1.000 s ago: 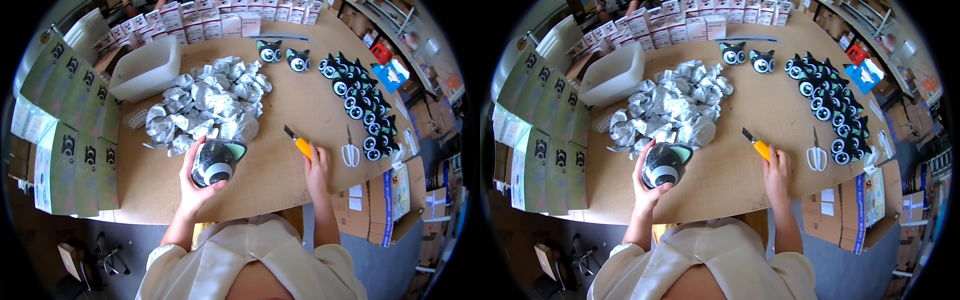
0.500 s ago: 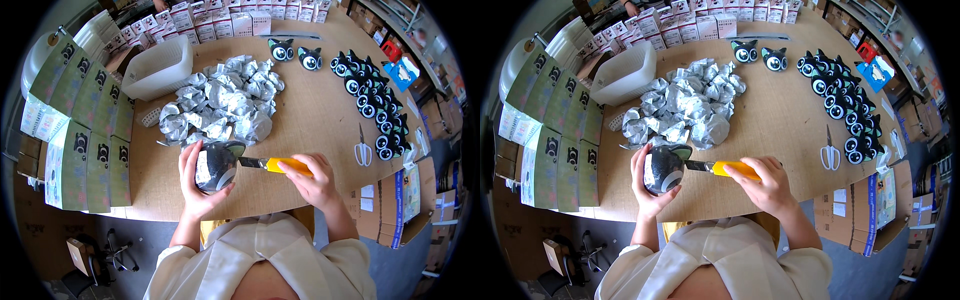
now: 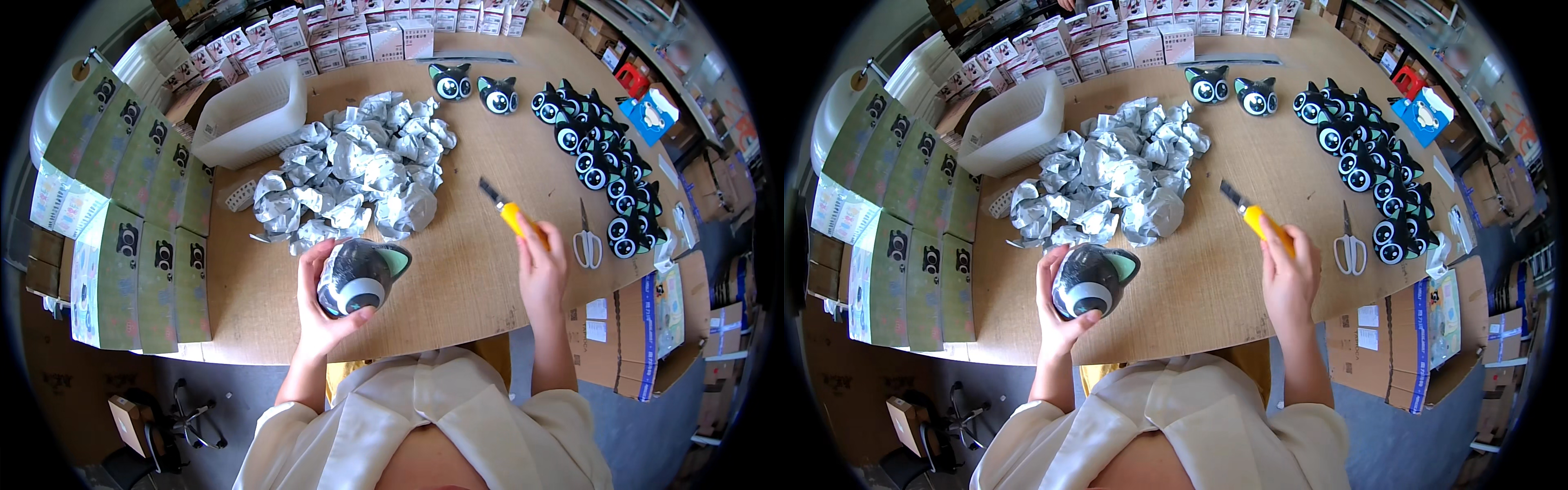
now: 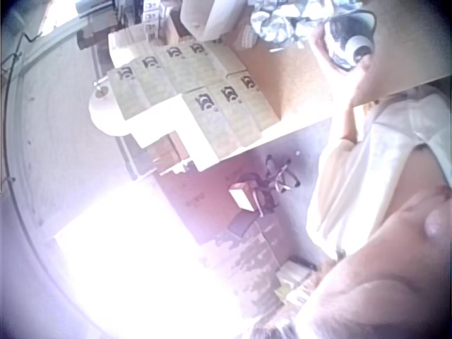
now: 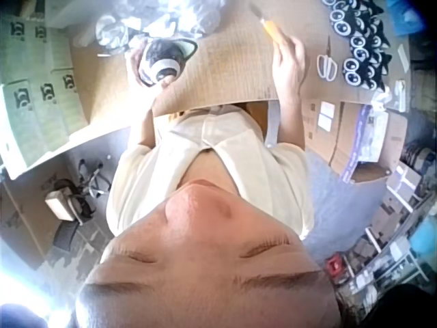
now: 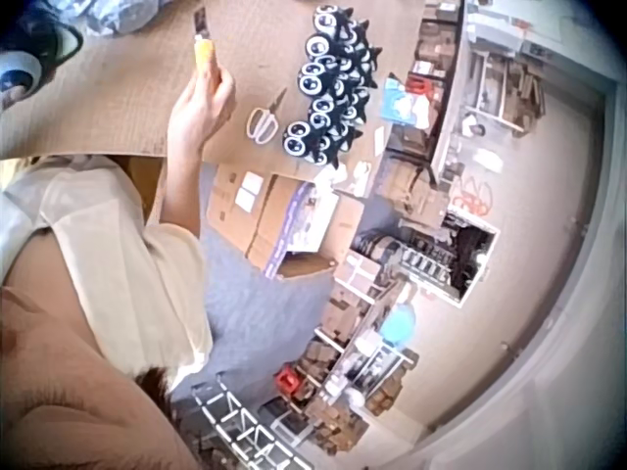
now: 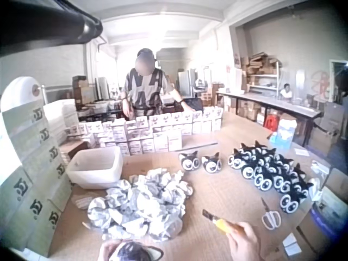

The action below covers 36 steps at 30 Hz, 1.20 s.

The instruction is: The person repeatedly picks up a black cat-shaped toy, uses a yellow utility knife to cut open its plastic packaging, removes the toy, and places it on the table. The person continues this process for multiple units, accumulating a growing pile of assembled toys on the right side of the table.

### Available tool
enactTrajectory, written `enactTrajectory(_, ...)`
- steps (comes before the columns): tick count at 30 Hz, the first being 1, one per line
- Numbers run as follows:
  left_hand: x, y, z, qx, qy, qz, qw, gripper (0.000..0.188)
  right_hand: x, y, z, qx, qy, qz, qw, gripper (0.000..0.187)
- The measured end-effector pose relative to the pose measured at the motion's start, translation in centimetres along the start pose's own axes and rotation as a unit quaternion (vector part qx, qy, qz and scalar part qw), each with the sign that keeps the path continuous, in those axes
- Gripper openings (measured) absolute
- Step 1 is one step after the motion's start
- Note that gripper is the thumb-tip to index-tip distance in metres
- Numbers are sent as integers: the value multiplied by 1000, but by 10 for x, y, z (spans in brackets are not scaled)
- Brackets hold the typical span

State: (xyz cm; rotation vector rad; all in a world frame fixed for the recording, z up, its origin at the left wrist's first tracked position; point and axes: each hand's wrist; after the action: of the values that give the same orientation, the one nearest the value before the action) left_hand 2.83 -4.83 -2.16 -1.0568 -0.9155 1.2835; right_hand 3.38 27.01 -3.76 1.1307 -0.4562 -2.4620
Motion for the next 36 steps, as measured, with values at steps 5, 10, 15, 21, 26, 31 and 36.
enactTrajectory(5,3,1,3,16,10,-34,999,90,25,-25,-20,-14,82,-75,994,35)
enactTrajectory(10,10,-4,5,69,16,10,997,93,29,-31,-25,10,119,-95,988,35)
enactTrajectory(15,23,5,5,198,-11,180,964,95,22,26,-2,-15,20,192,981,45)
enactTrajectory(21,35,5,4,342,-27,379,859,91,35,80,-3,130,160,588,782,47)
enactTrajectory(26,38,9,-2,343,-26,398,850,87,43,77,-3,139,160,571,793,39)
enactTrajectory(31,43,16,-8,373,-42,404,834,81,50,80,-4,166,144,598,771,32)
enactTrajectory(36,43,24,-9,398,-36,423,813,79,59,77,-7,191,136,628,742,31)
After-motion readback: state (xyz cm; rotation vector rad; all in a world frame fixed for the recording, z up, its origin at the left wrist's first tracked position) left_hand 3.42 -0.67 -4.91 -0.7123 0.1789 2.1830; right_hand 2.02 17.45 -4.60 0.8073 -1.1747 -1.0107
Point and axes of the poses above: each hand's wrist, its own z-axis towards the middle knuckle, its own x-axis out of the palm, y = z × x, and after that the axes turned 7 degrees about z, right-handed
